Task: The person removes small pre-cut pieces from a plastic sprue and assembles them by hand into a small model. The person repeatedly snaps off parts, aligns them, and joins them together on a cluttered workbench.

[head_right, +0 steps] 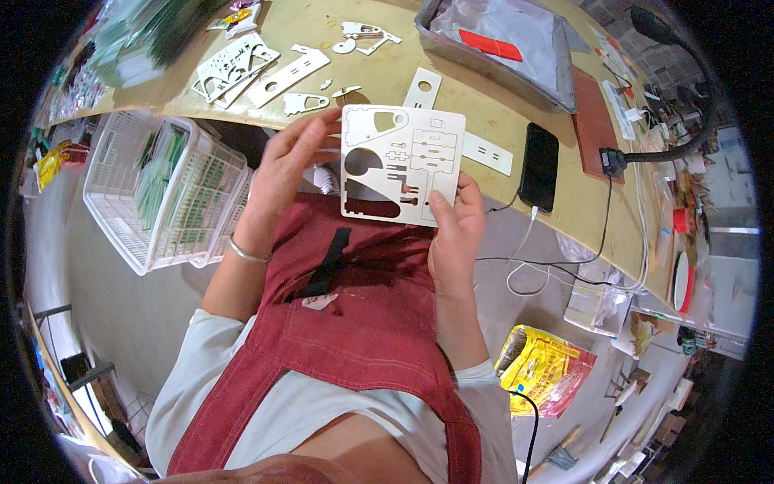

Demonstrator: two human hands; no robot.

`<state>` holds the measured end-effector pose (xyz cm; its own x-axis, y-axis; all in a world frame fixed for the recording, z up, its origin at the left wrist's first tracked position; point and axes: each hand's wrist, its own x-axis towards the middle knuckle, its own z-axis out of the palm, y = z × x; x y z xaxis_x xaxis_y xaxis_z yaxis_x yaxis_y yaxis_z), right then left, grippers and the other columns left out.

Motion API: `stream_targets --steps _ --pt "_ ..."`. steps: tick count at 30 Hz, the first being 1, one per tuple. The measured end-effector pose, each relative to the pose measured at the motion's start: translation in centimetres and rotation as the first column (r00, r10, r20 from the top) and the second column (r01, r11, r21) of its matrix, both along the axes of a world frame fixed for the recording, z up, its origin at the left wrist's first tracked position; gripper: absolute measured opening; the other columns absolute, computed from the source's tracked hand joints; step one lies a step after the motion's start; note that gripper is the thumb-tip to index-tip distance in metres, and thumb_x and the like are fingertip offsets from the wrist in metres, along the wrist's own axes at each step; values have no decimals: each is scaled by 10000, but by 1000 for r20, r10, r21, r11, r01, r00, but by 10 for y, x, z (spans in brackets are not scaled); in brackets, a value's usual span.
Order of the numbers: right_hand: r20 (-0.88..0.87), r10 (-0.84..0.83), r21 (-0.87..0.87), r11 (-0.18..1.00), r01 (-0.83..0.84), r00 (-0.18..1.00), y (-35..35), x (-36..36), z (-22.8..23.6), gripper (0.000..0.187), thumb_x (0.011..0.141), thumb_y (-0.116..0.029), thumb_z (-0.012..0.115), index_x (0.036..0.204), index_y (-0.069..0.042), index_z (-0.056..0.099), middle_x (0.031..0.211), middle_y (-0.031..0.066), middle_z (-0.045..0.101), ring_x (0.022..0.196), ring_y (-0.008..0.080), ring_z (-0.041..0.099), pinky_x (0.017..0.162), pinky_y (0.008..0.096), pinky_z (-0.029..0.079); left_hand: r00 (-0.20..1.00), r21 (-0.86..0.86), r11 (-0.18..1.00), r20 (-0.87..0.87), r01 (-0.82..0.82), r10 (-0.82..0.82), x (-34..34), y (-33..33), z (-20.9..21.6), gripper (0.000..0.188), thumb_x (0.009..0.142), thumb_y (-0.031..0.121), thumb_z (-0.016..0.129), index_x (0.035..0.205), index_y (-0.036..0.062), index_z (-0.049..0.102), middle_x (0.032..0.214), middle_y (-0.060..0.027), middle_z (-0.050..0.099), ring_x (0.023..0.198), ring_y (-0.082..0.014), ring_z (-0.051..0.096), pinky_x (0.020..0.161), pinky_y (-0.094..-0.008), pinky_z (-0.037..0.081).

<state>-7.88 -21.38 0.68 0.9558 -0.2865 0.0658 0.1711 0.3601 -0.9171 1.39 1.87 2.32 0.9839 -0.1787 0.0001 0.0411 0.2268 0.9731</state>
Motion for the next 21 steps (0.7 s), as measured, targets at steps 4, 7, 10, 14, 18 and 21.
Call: stream_targets --steps 4,7,10,14,18,21 --pt "6 41 -125 991 -40 999 5 -4 4 326 1008 35 590 1331 42 542 1281 136 685 1172 163 651 1049 326 496 939 -338 915 -178 222 -293 4 -12 -2 386 1037 153 680 1367 -32 606 1195 -115 736 1006 -188 738 883 -323 624" --pt "12 31 -208 978 -28 999 5 -7 6 334 1013 30 586 1343 44 534 1281 129 679 1171 159 646 1050 324 490 955 -282 944 -191 169 -228 0 -17 -2 345 1017 95 683 1333 -30 625 1192 -128 743 934 -199 760 852 -333 647" --pt "37 37 -221 975 -28 999 4 -9 6 333 1018 21 582 1346 48 531 1275 124 676 1171 158 642 1050 320 486 967 -256 955 -160 152 -197 -5 -20 -8 304 1023 86 672 1300 -32 634 1182 -129 747 946 -204 762 862 -345 651" --pt "21 93 -299 951 -82 995 8 -18 11 327 1021 18 579 1343 46 533 1262 119 679 1155 152 645 1033 310 491 999 -272 962 -45 -8 -5 -6 -27 -27 279 990 -28 570 1262 -25 631 1184 -136 750 1007 -199 755 867 -345 645" --pt "37 93 -324 943 -76 995 14 -17 16 322 1020 18 570 1340 43 539 1249 117 686 1137 146 652 1021 306 499 989 -201 980 -141 9 -38 -11 -21 -6 333 959 -38 516 1273 -8 622 1182 -126 745 965 -198 752 763 -294 614" --pt "-15 54 -174 983 -56 998 10 -11 14 330 1003 31 574 1332 40 547 1248 121 695 1130 157 665 1020 317 511 950 -251 959 -248 128 -191 -13 -11 2 355 1027 129 575 1360 12 610 1233 -140 715 937 -222 744 710 -285 576"
